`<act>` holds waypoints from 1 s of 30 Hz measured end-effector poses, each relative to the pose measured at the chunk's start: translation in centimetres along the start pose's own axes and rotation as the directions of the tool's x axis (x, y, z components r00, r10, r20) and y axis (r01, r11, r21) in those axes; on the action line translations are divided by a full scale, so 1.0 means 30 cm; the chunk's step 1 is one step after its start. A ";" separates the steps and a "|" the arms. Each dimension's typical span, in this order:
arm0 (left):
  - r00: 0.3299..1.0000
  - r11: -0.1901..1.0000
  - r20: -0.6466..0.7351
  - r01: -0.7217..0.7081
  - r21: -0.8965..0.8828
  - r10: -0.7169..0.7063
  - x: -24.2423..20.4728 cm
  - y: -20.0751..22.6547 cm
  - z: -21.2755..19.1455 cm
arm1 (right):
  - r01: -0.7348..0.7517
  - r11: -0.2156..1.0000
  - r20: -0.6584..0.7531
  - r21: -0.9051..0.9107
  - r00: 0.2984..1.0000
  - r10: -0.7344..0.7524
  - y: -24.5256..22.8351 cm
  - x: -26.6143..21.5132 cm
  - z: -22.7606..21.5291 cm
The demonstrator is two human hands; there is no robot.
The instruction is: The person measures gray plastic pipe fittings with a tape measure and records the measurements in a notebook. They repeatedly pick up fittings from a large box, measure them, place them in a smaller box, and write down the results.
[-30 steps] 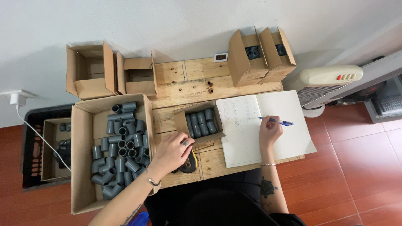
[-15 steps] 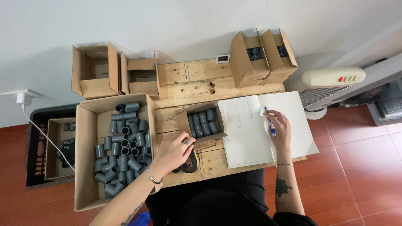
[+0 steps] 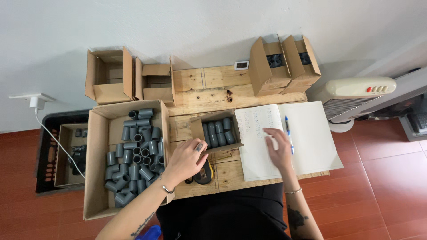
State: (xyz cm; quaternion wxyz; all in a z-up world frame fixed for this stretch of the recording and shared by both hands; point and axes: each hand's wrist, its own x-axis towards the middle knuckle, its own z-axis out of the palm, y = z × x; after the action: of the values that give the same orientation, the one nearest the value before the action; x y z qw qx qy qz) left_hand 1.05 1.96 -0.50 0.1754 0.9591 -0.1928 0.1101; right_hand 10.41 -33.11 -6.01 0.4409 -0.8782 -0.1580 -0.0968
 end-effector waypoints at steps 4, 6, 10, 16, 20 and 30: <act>0.997 0.998 0.054 0.048 -0.028 -0.047 0.014 0.030 -0.071 | 0.082 0.984 0.254 0.155 0.960 -0.120 -0.232 0.018 0.035; 0.992 0.994 0.101 0.082 -0.068 -0.075 0.020 0.033 -0.085 | 0.173 0.968 0.317 0.184 0.921 -0.225 -0.254 0.039 0.065; 0.983 0.984 0.150 0.129 -0.124 -0.110 0.021 0.022 -0.060 | 0.155 0.984 0.389 0.083 0.904 -0.175 -0.273 0.060 0.101; 0.974 0.977 0.092 0.211 -0.031 -0.207 0.025 -0.025 0.048 | 0.051 0.997 0.287 0.057 0.956 -0.066 -0.306 0.126 0.130; 0.959 0.957 0.045 0.276 0.083 -0.281 0.061 0.039 -0.064 | 0.014 0.999 0.426 0.048 0.904 -0.033 -0.381 0.215 0.091; 0.950 0.945 0.105 0.272 0.182 -0.293 0.072 0.041 -0.084 | 0.311 0.932 0.490 -0.185 0.851 -0.186 -0.261 0.208 0.118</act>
State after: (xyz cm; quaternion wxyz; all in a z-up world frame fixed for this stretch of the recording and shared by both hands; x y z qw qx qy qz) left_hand 2.13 1.15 2.75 0.0964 0.9932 -0.0543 0.0363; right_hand 13.50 -24.67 -0.34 0.2558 -0.8970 -0.3582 0.0400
